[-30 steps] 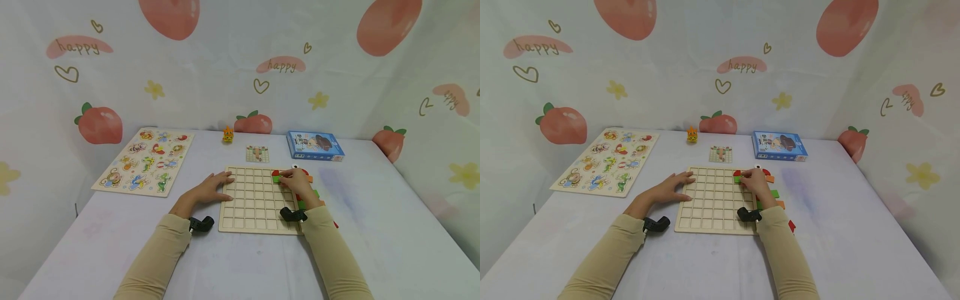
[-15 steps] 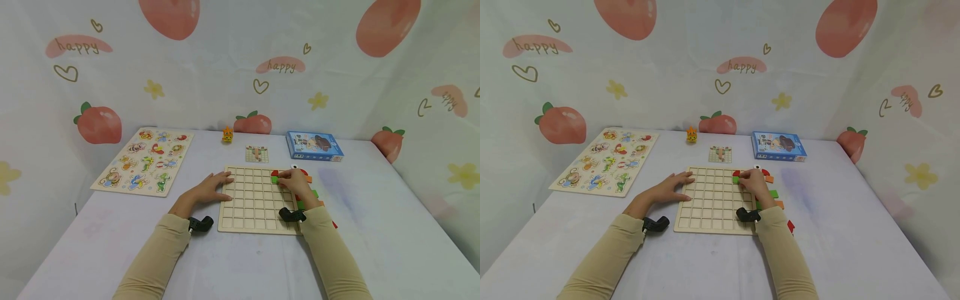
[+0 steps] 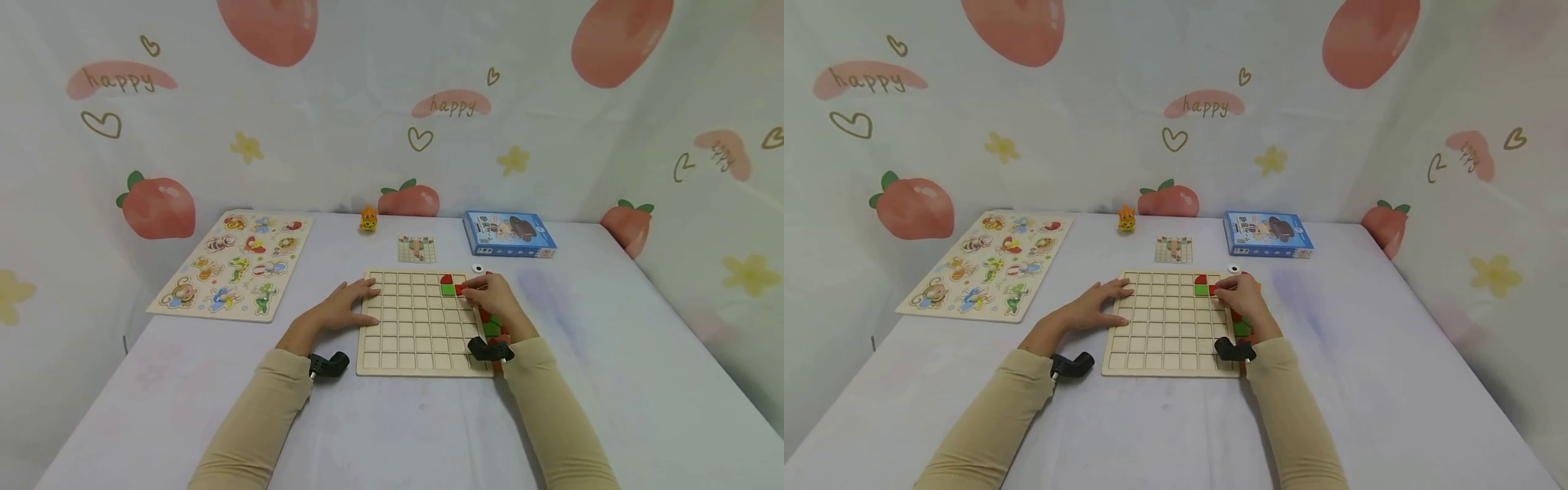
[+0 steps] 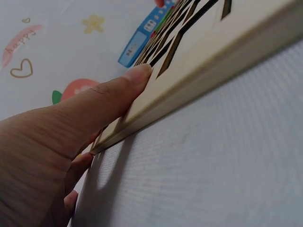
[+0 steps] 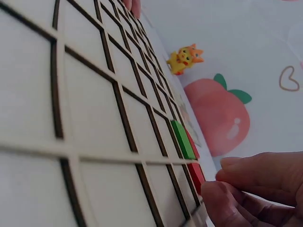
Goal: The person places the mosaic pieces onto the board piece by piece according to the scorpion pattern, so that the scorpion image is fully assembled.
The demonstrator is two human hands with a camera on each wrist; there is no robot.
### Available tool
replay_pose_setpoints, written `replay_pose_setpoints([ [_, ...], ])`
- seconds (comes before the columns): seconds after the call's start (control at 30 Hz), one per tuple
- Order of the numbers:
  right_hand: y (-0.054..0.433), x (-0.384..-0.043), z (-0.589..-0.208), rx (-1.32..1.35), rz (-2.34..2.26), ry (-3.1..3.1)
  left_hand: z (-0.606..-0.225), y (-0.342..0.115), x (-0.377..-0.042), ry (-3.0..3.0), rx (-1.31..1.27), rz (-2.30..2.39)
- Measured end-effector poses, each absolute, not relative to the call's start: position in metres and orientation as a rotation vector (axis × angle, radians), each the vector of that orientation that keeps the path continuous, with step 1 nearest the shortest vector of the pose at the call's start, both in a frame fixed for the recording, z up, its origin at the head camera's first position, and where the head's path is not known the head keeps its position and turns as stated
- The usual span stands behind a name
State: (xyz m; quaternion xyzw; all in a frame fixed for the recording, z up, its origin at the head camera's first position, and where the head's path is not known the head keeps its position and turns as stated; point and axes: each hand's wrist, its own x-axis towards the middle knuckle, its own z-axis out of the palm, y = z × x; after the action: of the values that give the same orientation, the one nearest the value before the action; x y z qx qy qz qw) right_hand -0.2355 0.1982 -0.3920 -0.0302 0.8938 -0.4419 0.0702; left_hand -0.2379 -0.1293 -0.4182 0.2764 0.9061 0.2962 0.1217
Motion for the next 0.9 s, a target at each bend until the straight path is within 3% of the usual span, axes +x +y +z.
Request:
replay_pose_setpoints([
  [0.9, 0.249, -0.225, -0.397, -0.26, -1.205, 2.535, -0.418, -0.129, -0.236, 2.643, 0.795, 0.875],
])
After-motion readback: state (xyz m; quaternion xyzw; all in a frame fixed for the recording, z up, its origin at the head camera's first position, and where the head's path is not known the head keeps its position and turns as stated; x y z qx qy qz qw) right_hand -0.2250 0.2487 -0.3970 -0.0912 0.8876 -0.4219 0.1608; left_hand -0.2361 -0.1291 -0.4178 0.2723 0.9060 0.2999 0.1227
